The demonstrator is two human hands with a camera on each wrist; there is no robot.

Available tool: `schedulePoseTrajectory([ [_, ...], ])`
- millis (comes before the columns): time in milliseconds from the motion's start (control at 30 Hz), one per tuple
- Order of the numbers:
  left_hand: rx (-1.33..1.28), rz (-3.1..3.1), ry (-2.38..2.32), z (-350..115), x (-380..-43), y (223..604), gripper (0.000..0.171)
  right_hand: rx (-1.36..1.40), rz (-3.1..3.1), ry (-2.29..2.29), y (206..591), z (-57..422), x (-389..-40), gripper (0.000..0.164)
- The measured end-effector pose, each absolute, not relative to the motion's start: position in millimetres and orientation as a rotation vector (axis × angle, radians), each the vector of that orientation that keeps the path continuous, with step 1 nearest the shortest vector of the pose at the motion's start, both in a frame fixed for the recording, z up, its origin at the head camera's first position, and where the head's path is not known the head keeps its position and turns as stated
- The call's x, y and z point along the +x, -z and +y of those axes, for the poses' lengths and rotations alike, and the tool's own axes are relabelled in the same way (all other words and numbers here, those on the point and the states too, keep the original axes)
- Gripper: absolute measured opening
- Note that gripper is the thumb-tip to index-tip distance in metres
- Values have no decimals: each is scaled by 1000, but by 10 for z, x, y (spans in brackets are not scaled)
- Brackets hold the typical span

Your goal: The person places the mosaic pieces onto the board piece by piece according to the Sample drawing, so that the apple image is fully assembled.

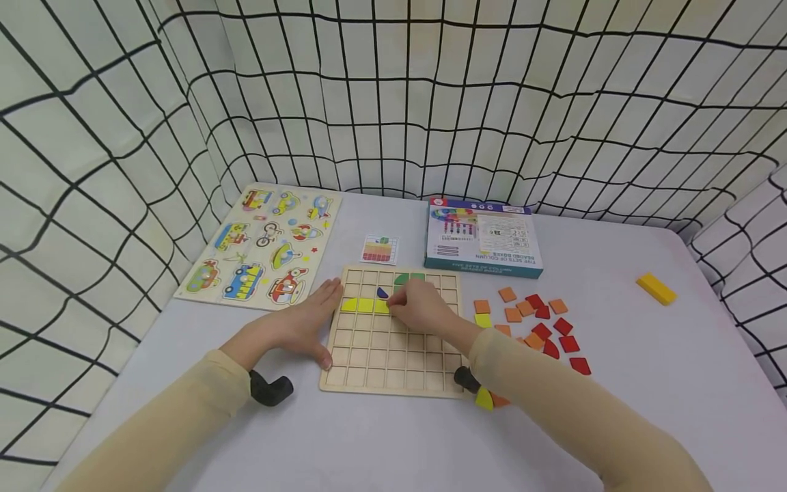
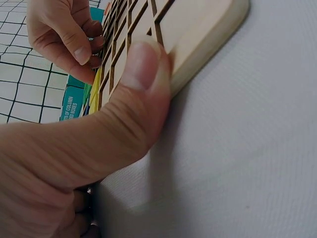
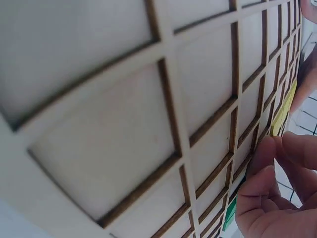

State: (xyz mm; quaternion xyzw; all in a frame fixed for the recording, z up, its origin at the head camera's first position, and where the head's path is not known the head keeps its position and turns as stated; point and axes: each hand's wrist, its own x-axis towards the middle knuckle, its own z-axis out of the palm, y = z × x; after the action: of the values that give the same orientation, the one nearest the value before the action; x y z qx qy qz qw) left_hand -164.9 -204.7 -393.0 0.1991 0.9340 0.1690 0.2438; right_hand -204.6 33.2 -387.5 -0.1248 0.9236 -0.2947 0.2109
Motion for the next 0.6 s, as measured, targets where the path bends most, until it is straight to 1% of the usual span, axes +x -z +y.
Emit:
schedulePoseTrajectory([
  [100,548,2548,-453,-2048,-1657,3919,140,-353,2560,855,3847,405,-2034,21],
  [233,548,2546,-453,-2034,-1654,3926,140,-358,2549,922,3804,646,-2020,22],
  [400,558,2552,-442,-2023,-1676,3908,139,-383,2555,957,3709,1140,-1965,24],
  [600,557,2549,-431,-2036,-1686,3916,138,-353,2620,890,3692,1746,-1756,23],
])
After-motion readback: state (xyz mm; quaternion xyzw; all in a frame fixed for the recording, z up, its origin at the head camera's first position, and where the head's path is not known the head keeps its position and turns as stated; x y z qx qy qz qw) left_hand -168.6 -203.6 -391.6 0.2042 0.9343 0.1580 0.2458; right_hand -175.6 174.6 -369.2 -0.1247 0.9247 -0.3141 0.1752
